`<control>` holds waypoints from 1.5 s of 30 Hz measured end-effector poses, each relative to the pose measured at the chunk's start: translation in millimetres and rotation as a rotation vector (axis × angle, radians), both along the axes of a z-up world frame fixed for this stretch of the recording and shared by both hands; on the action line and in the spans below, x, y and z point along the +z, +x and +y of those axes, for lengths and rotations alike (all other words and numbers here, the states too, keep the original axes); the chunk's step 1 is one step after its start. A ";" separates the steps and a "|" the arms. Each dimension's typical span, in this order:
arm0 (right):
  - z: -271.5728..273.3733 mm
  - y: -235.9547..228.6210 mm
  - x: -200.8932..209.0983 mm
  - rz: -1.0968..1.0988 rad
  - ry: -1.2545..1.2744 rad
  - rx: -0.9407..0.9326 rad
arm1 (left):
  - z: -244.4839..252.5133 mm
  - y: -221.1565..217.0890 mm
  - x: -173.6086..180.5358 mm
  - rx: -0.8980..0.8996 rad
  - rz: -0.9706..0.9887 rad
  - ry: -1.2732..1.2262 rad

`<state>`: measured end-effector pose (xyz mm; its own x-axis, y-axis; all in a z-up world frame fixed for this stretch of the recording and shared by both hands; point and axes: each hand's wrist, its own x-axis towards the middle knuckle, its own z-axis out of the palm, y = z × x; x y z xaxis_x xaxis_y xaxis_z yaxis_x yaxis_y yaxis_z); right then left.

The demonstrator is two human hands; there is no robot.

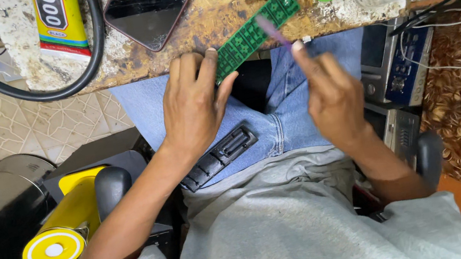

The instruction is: The person cleans a green circuit board and a black plastic housing using a purple toothbrush and liquid from a clear plastic bottle. They repeatedly apply liquid and scrub both items, then place them on the workbench.

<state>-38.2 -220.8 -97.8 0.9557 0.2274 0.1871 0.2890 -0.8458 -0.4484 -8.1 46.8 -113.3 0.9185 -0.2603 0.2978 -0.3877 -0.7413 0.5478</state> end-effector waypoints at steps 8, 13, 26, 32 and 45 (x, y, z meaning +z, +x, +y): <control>5.9 0.2 -2.2 0.010 0.006 -0.014 | 0.2 1.6 -1.1 0.008 -0.019 -0.002; -4.6 10.7 3.7 0.021 0.028 -0.012 | 0.8 3.1 -0.2 0.006 -0.022 0.005; 4.9 1.4 -5.7 -0.067 -0.052 -0.018 | 0.9 2.6 -4.3 0.022 -0.040 0.018; -2.9 0.3 -2.4 -0.045 0.048 -0.061 | 1.5 3.0 -2.8 0.021 -0.036 -0.016; 39.8 -20.4 1.9 0.105 0.140 0.047 | 0.5 12.7 0.1 0.015 -0.051 -0.041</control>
<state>-58.5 -181.0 -95.9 0.9605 0.2513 0.1197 0.2723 -0.7596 -0.5906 4.6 47.3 -113.2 0.9056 -0.2333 0.3542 -0.4048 -0.7247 0.5576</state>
